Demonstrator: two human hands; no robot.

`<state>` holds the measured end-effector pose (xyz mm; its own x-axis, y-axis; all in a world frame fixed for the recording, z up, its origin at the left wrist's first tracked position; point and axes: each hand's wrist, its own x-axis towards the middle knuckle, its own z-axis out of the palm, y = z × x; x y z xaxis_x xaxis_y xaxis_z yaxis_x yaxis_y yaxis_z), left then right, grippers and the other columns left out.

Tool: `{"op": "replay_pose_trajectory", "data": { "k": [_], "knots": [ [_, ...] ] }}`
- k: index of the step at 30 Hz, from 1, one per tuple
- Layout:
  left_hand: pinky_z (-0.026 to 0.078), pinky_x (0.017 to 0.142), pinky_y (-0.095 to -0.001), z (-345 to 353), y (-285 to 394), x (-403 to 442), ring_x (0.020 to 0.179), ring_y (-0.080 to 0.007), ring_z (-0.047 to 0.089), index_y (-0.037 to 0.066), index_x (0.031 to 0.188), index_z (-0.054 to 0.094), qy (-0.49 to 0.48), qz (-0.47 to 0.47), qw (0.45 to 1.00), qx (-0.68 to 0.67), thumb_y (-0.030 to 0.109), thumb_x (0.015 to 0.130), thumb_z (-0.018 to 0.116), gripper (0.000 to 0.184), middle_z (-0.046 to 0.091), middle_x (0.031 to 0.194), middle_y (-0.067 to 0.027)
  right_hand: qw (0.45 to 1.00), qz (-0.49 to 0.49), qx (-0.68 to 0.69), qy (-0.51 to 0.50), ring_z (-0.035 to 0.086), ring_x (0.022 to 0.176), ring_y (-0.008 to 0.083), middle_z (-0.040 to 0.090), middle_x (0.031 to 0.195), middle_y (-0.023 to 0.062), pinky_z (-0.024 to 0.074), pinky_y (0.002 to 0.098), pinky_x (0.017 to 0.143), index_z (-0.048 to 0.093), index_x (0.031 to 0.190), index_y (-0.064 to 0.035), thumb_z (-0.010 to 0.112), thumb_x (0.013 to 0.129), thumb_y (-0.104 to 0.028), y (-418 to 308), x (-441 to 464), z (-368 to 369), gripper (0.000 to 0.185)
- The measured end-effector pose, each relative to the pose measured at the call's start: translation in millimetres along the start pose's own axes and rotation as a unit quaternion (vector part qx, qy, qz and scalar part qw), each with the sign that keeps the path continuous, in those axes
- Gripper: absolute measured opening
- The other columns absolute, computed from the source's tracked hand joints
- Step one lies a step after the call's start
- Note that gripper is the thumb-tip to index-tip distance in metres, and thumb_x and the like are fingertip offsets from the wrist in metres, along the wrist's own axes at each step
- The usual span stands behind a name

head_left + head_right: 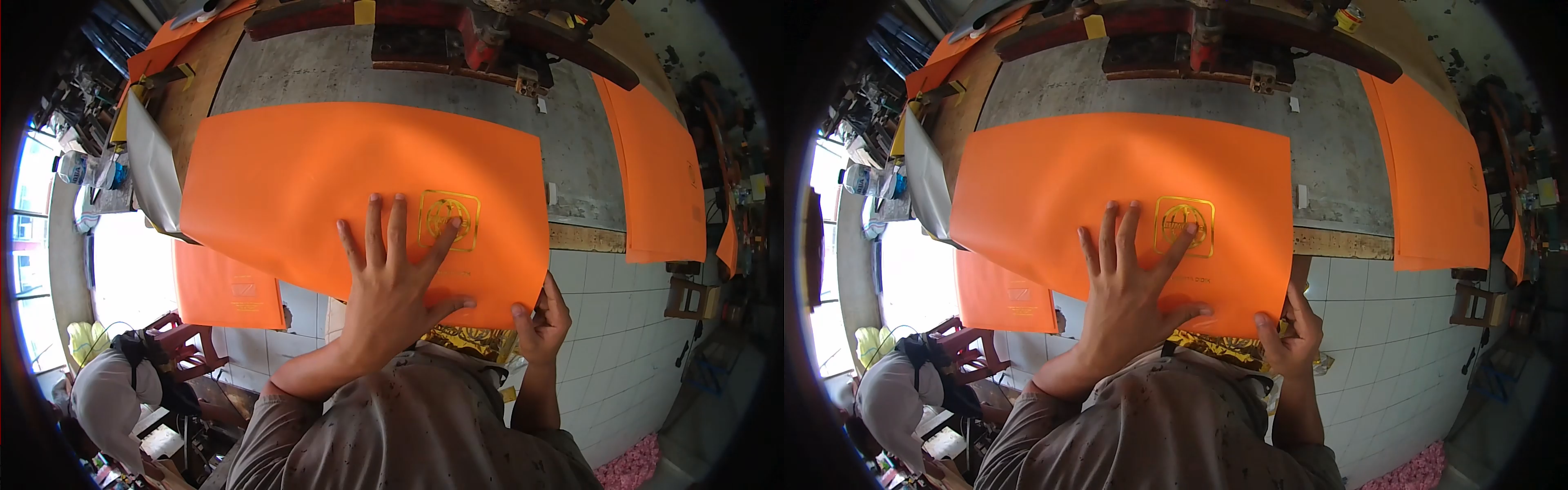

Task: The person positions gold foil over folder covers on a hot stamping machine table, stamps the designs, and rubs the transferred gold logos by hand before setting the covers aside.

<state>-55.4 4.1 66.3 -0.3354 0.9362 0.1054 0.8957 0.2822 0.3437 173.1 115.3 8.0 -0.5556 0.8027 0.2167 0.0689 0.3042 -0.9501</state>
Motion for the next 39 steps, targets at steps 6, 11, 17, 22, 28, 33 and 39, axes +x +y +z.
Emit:
{"op": "replay_pose_trajectory", "data": {
  "k": [6,11,17,22,28,33,39],
  "knots": [
    [0.016,0.115,-0.0753,-8.1,-5.4,-3.7,0.150,-0.0550,0.018,0.029,0.154,0.049,-0.013,0.014,1.000,-0.011,0.068,0.076,0.075,0.090,0.025,0.159,-0.0298,0.999,0.024,0.019,0.014,0.070,0.096,0.0146,0.075,0.108,0.0172,0.0542,0.0269,0.084,0.045,0.145,0.0146,0.068,0.092,-0.001,3.4,-1.4,2.1,0.060],
    [0.021,0.120,-0.0649,-8.7,-29.5,-13.1,0.152,-0.0453,0.027,0.020,0.144,0.061,0.031,0.038,0.997,-0.062,0.052,0.079,0.081,0.075,0.033,0.162,-0.0228,0.998,0.039,0.048,0.026,0.069,0.101,0.0143,0.074,0.112,0.0163,0.0531,0.0265,0.086,0.044,0.147,0.0135,0.067,0.094,-0.002,6.6,-3.8,2.4,0.060],
    [0.041,0.112,-0.0524,-28.5,-86.1,-35.9,0.138,-0.0382,0.052,0.006,0.110,0.076,0.185,0.035,0.974,-0.124,0.013,0.080,0.083,0.032,0.060,0.140,-0.0188,0.988,0.068,0.136,0.028,0.064,0.118,0.0159,0.069,0.126,0.0177,0.0471,0.0282,0.100,0.040,0.149,0.0131,0.064,0.094,0.000,7.5,-2.9,2.6,0.060],
    [0.053,0.092,-0.0395,-33.8,-152.1,-78.9,0.106,-0.0260,0.067,0.002,0.094,0.073,0.405,-0.156,0.900,-0.046,-0.005,0.087,0.073,0.009,0.071,0.106,-0.0113,0.984,0.074,0.158,0.031,0.061,0.124,0.0177,0.067,0.132,0.0184,0.0436,0.0295,0.106,0.040,0.149,0.0127,0.061,0.095,0.001,3.1,-1.1,6.4,0.060],
    [0.052,0.098,-0.0386,-25.3,-210.5,-122.4,0.119,-0.0251,0.062,0.007,0.127,0.062,0.409,-0.297,0.858,-0.088,0.022,0.103,0.063,0.028,0.064,0.130,-0.0103,0.982,0.087,0.166,0.035,0.061,0.124,0.0175,0.066,0.133,0.0180,0.0444,0.0296,0.105,0.040,0.150,0.0118,0.060,0.094,0.001,2.2,-2.0,6.8,0.060],
    [0.045,0.109,-0.0394,-11.6,-227.3,-125.3,0.132,-0.0259,0.055,0.006,0.148,0.047,0.350,-0.260,0.868,-0.237,0.022,0.108,0.053,0.043,0.056,0.144,-0.0134,0.983,0.088,0.160,0.032,0.062,0.124,0.0172,0.066,0.134,0.0179,0.0453,0.0292,0.105,0.040,0.150,0.0112,0.060,0.095,0.001,2.0,-2.5,7.0,0.060],
    [0.044,0.108,-0.0351,-15.2,-233.0,-125.5,0.127,-0.0215,0.059,0.003,0.146,0.049,0.357,-0.274,0.839,-0.306,0.018,0.107,0.055,0.042,0.064,0.133,-0.0131,0.982,0.077,0.168,0.040,0.062,0.124,0.0166,0.067,0.133,0.0172,0.0461,0.0282,0.103,0.040,0.151,0.0100,0.060,0.095,0.000,-1.5,-0.8,8.9,0.060]
  ]
}}
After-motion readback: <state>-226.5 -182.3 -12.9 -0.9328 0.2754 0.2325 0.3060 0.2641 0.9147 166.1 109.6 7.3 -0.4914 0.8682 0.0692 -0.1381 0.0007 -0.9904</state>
